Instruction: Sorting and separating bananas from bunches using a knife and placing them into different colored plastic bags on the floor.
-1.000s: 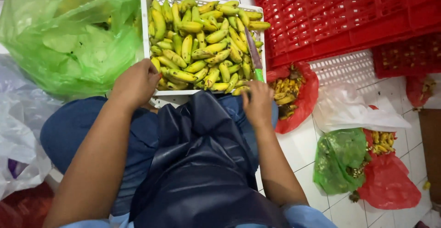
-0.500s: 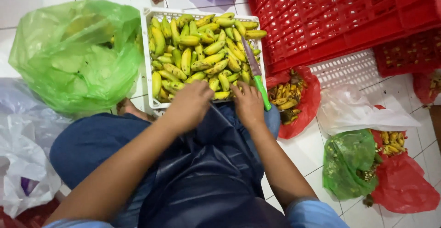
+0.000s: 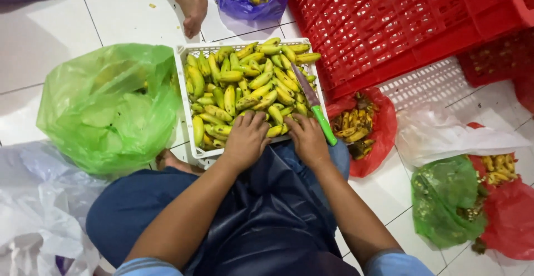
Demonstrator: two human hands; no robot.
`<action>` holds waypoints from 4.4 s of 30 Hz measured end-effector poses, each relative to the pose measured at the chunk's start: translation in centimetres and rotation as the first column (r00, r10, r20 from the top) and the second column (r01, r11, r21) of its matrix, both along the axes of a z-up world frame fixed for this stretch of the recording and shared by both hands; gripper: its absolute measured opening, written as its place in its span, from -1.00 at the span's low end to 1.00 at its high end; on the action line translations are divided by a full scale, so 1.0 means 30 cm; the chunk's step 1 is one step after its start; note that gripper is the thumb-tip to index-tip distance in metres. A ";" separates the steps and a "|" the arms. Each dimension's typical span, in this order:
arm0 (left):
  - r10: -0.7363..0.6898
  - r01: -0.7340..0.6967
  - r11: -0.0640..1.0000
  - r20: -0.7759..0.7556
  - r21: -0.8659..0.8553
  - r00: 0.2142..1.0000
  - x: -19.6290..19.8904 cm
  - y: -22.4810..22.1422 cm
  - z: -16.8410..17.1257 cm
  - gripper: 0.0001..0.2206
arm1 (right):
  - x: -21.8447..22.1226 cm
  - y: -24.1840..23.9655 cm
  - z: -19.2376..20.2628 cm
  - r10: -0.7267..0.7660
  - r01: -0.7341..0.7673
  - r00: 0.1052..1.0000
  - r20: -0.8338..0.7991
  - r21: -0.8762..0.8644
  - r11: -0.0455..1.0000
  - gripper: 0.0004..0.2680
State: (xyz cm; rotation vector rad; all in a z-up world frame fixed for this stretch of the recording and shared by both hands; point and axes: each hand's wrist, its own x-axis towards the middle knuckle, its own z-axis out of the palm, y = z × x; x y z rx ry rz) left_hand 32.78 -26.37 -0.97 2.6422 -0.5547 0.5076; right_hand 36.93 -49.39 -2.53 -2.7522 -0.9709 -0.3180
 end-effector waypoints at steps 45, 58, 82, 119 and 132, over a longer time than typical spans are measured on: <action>0.311 -0.440 0.747 -0.322 -0.499 0.894 0.123 0.174 0.066 -0.74 | 0.358 0.404 0.108 -0.155 0.188 0.974 -0.167 0.206 0.960 -0.76; 0.464 -0.608 0.658 -0.397 -0.444 0.792 0.168 0.312 0.026 -0.81 | 0.201 0.132 0.148 -0.123 0.567 0.801 -0.585 0.678 0.469 -0.82; 0.423 -0.648 0.592 -0.500 -0.480 0.756 0.181 0.320 -0.021 -0.77 | 0.150 0.304 0.167 0.111 0.487 0.818 -0.564 0.784 0.385 -0.80; 0.845 -0.658 -0.355 -0.529 -0.664 0.077 -1.166 0.825 0.018 -0.91 | -0.592 1.250 0.288 0.805 -0.453 0.197 -0.560 0.676 0.581 -0.81; 0.994 -0.871 0.062 -0.048 -0.487 0.097 -1.000 0.796 0.268 -0.51 | -0.172 0.716 0.158 0.437 0.149 0.555 -0.707 0.602 0.785 -0.81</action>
